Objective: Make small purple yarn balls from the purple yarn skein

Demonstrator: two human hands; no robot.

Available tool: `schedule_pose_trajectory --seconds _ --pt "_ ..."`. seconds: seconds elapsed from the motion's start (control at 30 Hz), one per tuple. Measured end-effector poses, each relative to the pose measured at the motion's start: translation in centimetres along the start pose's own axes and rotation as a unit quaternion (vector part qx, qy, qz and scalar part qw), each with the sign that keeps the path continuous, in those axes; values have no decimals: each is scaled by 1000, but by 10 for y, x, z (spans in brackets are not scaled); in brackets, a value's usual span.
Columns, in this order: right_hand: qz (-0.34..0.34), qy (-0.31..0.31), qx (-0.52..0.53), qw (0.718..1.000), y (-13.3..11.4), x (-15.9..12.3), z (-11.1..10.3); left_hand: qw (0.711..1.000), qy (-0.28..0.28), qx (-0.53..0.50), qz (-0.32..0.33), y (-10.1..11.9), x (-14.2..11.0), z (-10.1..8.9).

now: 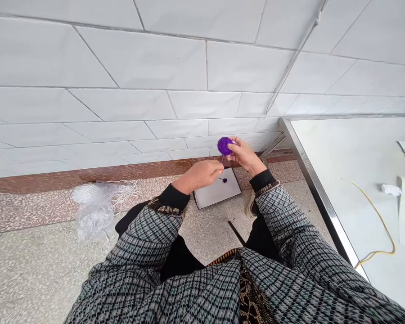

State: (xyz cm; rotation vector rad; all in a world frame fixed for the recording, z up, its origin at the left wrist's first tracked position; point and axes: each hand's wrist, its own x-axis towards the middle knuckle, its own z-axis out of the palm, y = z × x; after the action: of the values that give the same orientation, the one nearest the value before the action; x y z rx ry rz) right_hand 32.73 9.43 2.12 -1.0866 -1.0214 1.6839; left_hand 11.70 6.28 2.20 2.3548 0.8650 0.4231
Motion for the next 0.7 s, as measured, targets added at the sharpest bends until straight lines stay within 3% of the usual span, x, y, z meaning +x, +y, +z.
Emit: schedule_pose_trajectory --seconds 0.1,0.2,0.3,0.37,0.43,0.53,0.7 --pt "38 38 -73 996 8 -1 0 999 2 32 36 5 2 4" --pt "72 13 -175 982 12 -6 1 997 23 57 40 5 1 0" --pt "97 -113 -238 960 11 -17 0 997 32 70 21 1 -2 -9" --pt "91 -216 -203 951 7 -27 -2 996 40 74 -10 -6 -3 -14" --pt "60 -250 -112 960 2 -34 -5 994 53 80 -49 -13 -4 -17" --pt "2 -149 3 989 -2 -37 -9 993 47 84 -74 -19 -2 -12" --pt "-7 21 19 1000 3 -25 -5 997 -44 58 4 -11 4 7"
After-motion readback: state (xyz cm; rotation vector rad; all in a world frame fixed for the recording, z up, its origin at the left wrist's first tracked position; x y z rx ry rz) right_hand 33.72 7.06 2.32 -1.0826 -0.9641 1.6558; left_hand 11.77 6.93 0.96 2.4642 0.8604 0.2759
